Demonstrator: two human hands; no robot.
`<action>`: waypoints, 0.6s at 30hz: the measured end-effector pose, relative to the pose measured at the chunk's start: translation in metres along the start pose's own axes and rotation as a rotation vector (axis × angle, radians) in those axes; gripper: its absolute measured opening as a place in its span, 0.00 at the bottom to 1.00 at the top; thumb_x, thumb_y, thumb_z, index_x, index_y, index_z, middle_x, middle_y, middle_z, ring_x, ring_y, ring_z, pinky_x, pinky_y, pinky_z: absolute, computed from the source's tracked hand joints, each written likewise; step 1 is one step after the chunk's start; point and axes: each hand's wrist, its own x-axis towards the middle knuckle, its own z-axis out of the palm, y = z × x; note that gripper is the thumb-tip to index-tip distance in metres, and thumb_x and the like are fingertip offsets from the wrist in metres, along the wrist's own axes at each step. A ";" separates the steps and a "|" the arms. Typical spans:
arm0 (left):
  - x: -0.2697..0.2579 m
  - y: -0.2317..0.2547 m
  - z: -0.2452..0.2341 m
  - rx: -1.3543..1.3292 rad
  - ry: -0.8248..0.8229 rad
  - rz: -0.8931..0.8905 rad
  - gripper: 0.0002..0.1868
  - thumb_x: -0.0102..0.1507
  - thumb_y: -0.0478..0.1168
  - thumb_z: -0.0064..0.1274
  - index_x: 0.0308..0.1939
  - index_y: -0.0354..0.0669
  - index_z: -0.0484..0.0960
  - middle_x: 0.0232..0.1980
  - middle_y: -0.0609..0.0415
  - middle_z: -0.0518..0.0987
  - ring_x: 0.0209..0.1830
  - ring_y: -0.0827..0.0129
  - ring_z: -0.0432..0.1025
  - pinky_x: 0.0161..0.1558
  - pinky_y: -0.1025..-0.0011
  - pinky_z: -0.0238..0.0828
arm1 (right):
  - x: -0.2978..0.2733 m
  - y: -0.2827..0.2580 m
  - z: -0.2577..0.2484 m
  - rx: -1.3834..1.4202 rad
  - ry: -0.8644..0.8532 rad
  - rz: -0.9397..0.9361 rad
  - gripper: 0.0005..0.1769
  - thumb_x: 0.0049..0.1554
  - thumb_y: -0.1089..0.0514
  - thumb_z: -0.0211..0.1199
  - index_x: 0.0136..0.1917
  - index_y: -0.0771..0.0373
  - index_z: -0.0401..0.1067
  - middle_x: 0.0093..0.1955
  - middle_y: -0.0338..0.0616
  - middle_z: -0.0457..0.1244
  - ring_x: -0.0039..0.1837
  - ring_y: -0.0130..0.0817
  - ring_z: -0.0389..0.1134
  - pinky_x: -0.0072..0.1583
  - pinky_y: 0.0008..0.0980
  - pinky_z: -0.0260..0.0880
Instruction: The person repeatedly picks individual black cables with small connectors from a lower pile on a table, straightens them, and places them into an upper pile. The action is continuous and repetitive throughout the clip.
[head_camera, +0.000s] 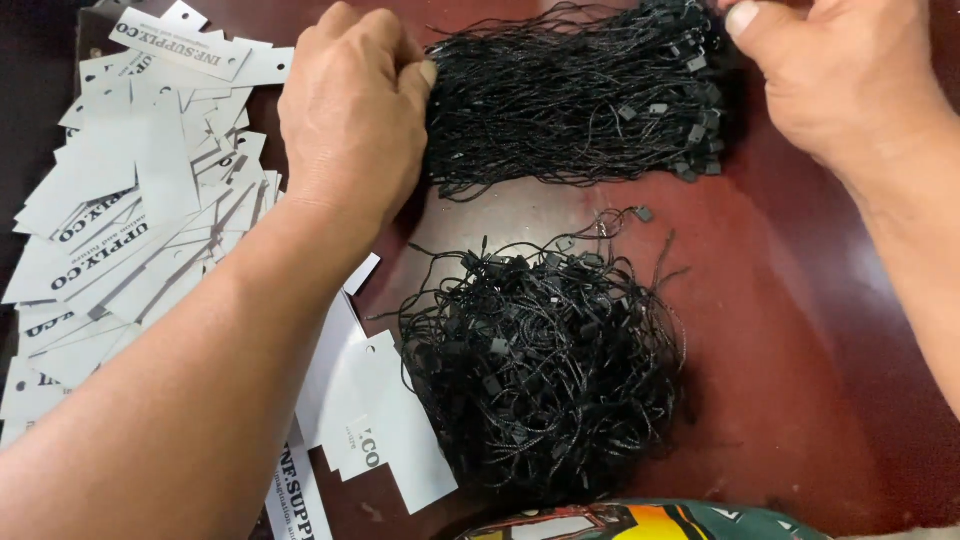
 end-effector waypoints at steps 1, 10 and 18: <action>0.000 -0.005 0.005 0.034 0.035 0.048 0.07 0.65 0.43 0.60 0.33 0.50 0.79 0.40 0.55 0.76 0.39 0.54 0.69 0.36 0.54 0.64 | 0.000 -0.003 0.003 0.054 -0.003 -0.025 0.09 0.74 0.75 0.62 0.57 0.65 0.67 0.57 0.42 0.63 0.61 0.32 0.64 0.62 0.34 0.65; -0.020 -0.004 0.000 0.057 -0.025 0.050 0.08 0.67 0.44 0.57 0.46 0.49 0.87 0.45 0.54 0.77 0.45 0.52 0.70 0.42 0.51 0.68 | -0.027 -0.035 -0.008 -0.185 0.052 -0.140 0.14 0.68 0.74 0.61 0.64 0.69 0.80 0.62 0.53 0.67 0.57 0.41 0.68 0.56 0.36 0.66; -0.113 0.050 -0.050 -0.121 0.139 0.183 0.18 0.65 0.35 0.54 0.60 0.39 0.79 0.59 0.46 0.76 0.55 0.51 0.69 0.55 0.55 0.65 | -0.136 -0.136 -0.026 0.050 -0.394 0.105 0.05 0.54 0.60 0.66 0.45 0.58 0.81 0.39 0.33 0.71 0.40 0.23 0.72 0.48 0.23 0.68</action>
